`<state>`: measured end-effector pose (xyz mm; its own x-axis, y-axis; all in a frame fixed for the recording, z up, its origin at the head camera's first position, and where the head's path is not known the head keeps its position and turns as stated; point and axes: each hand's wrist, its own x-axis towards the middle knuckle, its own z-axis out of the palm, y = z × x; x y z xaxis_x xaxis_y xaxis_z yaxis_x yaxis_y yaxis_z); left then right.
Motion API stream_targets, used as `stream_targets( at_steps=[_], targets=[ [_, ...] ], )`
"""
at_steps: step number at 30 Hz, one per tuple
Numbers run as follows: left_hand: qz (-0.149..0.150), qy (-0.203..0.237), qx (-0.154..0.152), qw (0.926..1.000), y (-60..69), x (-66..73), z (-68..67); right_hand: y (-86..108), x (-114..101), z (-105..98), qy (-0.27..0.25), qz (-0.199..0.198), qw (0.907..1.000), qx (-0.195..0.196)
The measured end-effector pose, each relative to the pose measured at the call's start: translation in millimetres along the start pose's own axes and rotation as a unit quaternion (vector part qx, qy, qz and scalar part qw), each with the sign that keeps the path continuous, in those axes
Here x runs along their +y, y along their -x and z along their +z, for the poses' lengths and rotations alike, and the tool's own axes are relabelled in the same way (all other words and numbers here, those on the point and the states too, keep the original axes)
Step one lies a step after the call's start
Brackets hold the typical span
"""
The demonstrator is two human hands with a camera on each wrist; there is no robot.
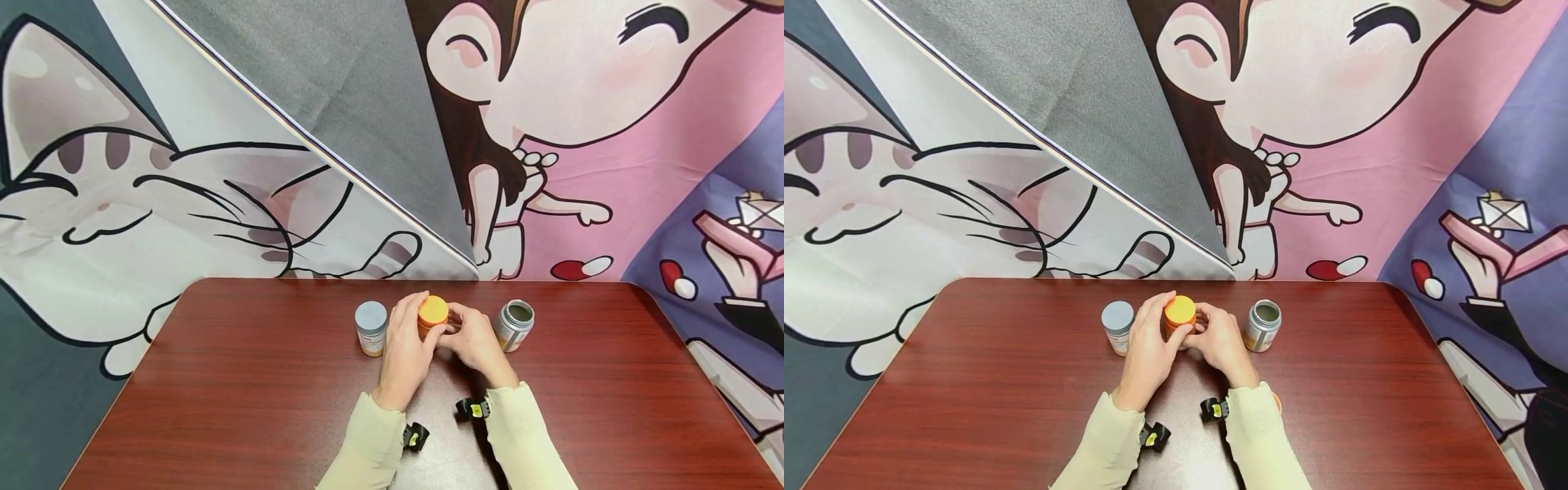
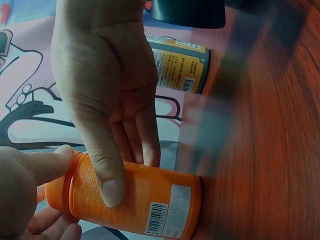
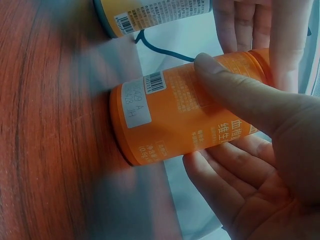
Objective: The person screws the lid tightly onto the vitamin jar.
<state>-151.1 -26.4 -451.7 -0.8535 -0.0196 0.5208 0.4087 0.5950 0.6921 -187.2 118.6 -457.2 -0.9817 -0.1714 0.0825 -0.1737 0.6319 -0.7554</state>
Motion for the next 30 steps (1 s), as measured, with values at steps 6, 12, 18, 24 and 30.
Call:
stream_targets(
  at_steps=[6, 12, 18, 24, 30],
  targets=[
    [-0.006, -0.006, -0.006, 0.9999, -0.1, -1.1, -0.9, 0.3, -0.1, 0.0, -0.013, 0.001, 0.9999, -0.004],
    [0.000, -0.001, -0.013, 0.9999, -0.2, -0.8, -1.4, 0.2, 0.3, -0.1, -0.032, -0.002, 0.9994, -0.010],
    [0.005, 0.008, -0.018, 0.9998, -0.3, -1.4, -2.5, -0.7, 1.0, 0.6, -0.035, 0.000, 0.9993, -0.014],
    [-0.008, -0.009, -0.028, 0.9995, -0.2, -0.6, -3.7, 0.3, 0.2, 1.2, -0.025, -0.002, 0.9996, -0.011],
    [-0.017, -0.011, -0.034, 0.9992, -1.5, 0.7, -4.5, 1.9, -3.7, -4.6, -0.029, -0.007, 0.9994, -0.015]
  ],
)
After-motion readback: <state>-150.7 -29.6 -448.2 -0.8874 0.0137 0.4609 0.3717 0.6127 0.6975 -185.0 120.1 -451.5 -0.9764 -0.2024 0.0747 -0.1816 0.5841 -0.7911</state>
